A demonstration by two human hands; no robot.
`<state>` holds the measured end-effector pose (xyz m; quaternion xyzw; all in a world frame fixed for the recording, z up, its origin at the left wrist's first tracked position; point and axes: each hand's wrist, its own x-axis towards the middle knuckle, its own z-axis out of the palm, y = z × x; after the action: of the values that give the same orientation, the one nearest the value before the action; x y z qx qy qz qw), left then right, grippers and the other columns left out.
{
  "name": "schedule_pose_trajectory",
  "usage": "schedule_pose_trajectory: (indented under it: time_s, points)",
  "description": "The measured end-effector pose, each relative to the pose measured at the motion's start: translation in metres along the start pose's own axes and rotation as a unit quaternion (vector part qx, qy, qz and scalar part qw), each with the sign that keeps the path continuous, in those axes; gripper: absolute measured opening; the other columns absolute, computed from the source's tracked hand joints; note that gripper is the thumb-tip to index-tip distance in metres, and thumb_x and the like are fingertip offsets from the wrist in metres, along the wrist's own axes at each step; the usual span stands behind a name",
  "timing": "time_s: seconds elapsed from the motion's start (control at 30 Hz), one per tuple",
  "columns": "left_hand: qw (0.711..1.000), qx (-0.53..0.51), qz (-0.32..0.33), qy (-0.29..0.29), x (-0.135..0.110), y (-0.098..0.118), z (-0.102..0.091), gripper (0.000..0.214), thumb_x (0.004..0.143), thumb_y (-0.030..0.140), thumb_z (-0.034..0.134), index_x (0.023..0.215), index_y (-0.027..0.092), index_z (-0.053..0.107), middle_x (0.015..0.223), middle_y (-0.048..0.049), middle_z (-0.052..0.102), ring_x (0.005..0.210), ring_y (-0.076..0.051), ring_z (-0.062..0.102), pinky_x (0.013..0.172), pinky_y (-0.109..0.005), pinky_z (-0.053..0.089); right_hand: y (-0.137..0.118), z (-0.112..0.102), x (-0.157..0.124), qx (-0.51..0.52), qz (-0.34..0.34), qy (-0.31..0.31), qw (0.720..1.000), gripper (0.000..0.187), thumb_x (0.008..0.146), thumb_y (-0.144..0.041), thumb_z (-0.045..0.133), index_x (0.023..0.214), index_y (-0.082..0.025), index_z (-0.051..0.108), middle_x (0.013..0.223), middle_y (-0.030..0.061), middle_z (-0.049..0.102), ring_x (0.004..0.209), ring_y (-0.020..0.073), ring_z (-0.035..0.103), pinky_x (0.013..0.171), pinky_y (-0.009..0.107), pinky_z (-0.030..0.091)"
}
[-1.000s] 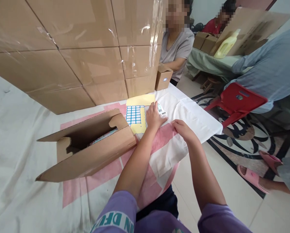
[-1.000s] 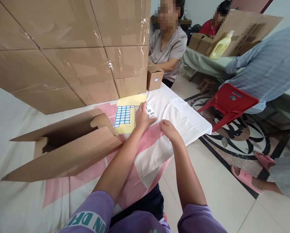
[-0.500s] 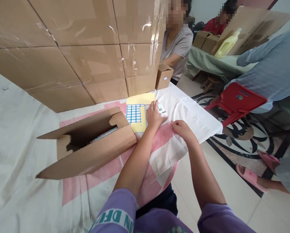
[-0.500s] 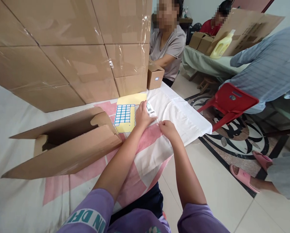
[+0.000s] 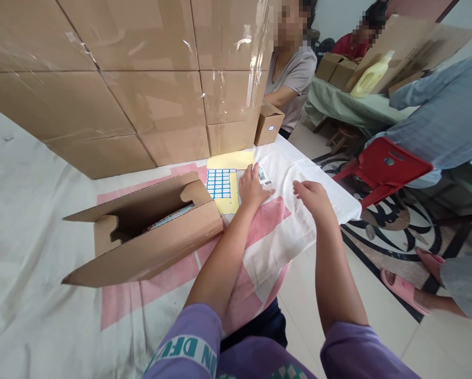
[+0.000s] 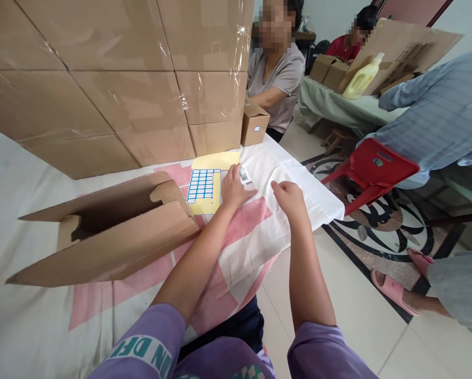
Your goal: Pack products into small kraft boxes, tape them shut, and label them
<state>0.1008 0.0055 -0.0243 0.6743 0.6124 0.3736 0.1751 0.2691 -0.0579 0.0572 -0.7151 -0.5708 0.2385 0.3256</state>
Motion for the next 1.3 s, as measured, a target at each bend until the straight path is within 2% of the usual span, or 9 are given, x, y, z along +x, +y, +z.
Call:
schedule_pose_trajectory:
  time_s: [0.1, 0.2, 0.43, 0.6, 0.7, 0.8, 1.0, 1.13, 1.3]
  points:
    - [1.000, 0.000, 0.000, 0.004, 0.000, 0.000, 0.001, 0.110, 0.066, 0.042, 0.090, 0.158, 0.029, 0.030, 0.168, -0.0113, 0.034, 0.154, -0.031, 0.036, 0.126, -0.047, 0.031, -0.005, 0.017, 0.014, 0.152, 0.052, -0.080, 0.984, 0.017, 0.089, -0.033, 0.064, 0.083, -0.018, 0.064, 0.097, 0.0095, 0.075, 0.086, 0.0192, 0.068, 0.066, 0.027, 0.050]
    - [1.000, -0.001, 0.005, 0.008, 0.000, 0.000, 0.001, 0.105, 0.070, 0.045, 0.086, 0.158, 0.027, 0.030, 0.168, -0.0128, 0.035, 0.153, -0.032, 0.038, 0.125, -0.047, 0.031, -0.013, 0.032, 0.022, 0.217, 0.099, -0.128, 0.963, 0.016, 0.088, -0.026, 0.067, 0.080, -0.019, 0.055, 0.096, 0.0088, 0.075, 0.077, 0.0164, 0.070, 0.061, 0.024, 0.051]
    - [1.000, -0.008, 0.019, 0.008, -0.001, -0.001, 0.000, 0.100, 0.074, 0.043, 0.080, 0.159, 0.026, 0.029, 0.168, -0.0141, 0.034, 0.154, -0.034, 0.036, 0.126, -0.050, 0.029, -0.012, 0.047, 0.024, 0.218, 0.123, -0.144, 0.957, 0.035, 0.085, -0.023, 0.075, 0.077, -0.024, 0.041, 0.062, -0.0020, 0.062, 0.052, 0.0151, 0.066, 0.043, 0.021, 0.040]
    - [1.000, -0.012, 0.022, 0.005, -0.002, -0.002, -0.001, 0.100, 0.075, 0.038, 0.079, 0.159, 0.025, 0.028, 0.168, -0.0151, 0.033, 0.154, -0.034, 0.035, 0.125, -0.051, 0.029, -0.007, 0.054, 0.025, 0.223, 0.135, -0.140, 0.955, 0.034, 0.085, -0.024, 0.076, 0.074, -0.024, 0.043, 0.048, -0.0052, 0.052, 0.037, 0.0108, 0.049, 0.036, 0.022, 0.028]
    - [1.000, -0.013, 0.025, 0.007, -0.002, -0.002, 0.000, 0.100, 0.075, 0.038, 0.079, 0.159, 0.025, 0.027, 0.168, -0.0150, 0.033, 0.154, -0.034, 0.034, 0.125, -0.050, 0.029, -0.007, 0.053, 0.026, 0.239, 0.132, -0.139, 0.952, 0.033, 0.083, -0.025, 0.078, 0.073, -0.023, 0.046, 0.051, -0.0038, 0.055, 0.034, 0.0070, 0.039, 0.035, 0.022, 0.023]
    - [1.000, -0.012, 0.025, 0.012, -0.002, -0.003, 0.002, 0.098, 0.075, 0.036, 0.077, 0.159, 0.024, 0.028, 0.168, -0.0149, 0.033, 0.154, -0.033, 0.034, 0.125, -0.051, 0.029, -0.007, 0.051, 0.025, 0.252, 0.129, -0.154, 0.947, 0.030, 0.079, -0.024, 0.080, 0.071, -0.020, 0.052, 0.054, -0.0007, 0.059, 0.036, 0.0057, 0.036, 0.035, 0.022, 0.023]
    - [0.999, -0.011, 0.027, 0.018, -0.002, -0.004, 0.003, 0.098, 0.074, 0.035, 0.077, 0.159, 0.025, 0.029, 0.168, -0.0142, 0.034, 0.154, -0.033, 0.036, 0.125, -0.051, 0.030, -0.002, 0.054, 0.023, 0.291, 0.118, -0.190, 0.930, 0.027, 0.076, -0.028, 0.082, 0.067, -0.017, 0.059, 0.044, -0.0080, 0.037, 0.039, 0.0052, 0.030, 0.038, 0.022, 0.026]
    - [0.999, -0.012, 0.029, 0.021, -0.002, -0.004, 0.002, 0.103, 0.070, 0.034, 0.081, 0.159, 0.026, 0.029, 0.168, -0.0141, 0.035, 0.153, -0.034, 0.037, 0.124, -0.050, 0.031, 0.004, 0.058, 0.025, 0.312, 0.113, -0.195, 0.923, 0.021, 0.076, -0.029, 0.078, 0.071, -0.017, 0.062, 0.046, -0.0087, 0.037, 0.039, 0.0047, 0.028, 0.038, 0.021, 0.024]
    - [0.999, -0.016, 0.033, 0.021, -0.001, -0.005, 0.001, 0.106, 0.071, 0.034, 0.081, 0.160, 0.025, 0.025, 0.167, -0.0146, 0.036, 0.152, -0.033, 0.038, 0.124, -0.049, 0.032, 0.008, 0.067, 0.028, 0.314, 0.133, -0.180, 0.923, 0.020, 0.074, -0.028, 0.075, 0.070, -0.019, 0.057, 0.046, -0.0098, 0.033, 0.038, 0.0043, 0.022, 0.036, 0.021, 0.015]
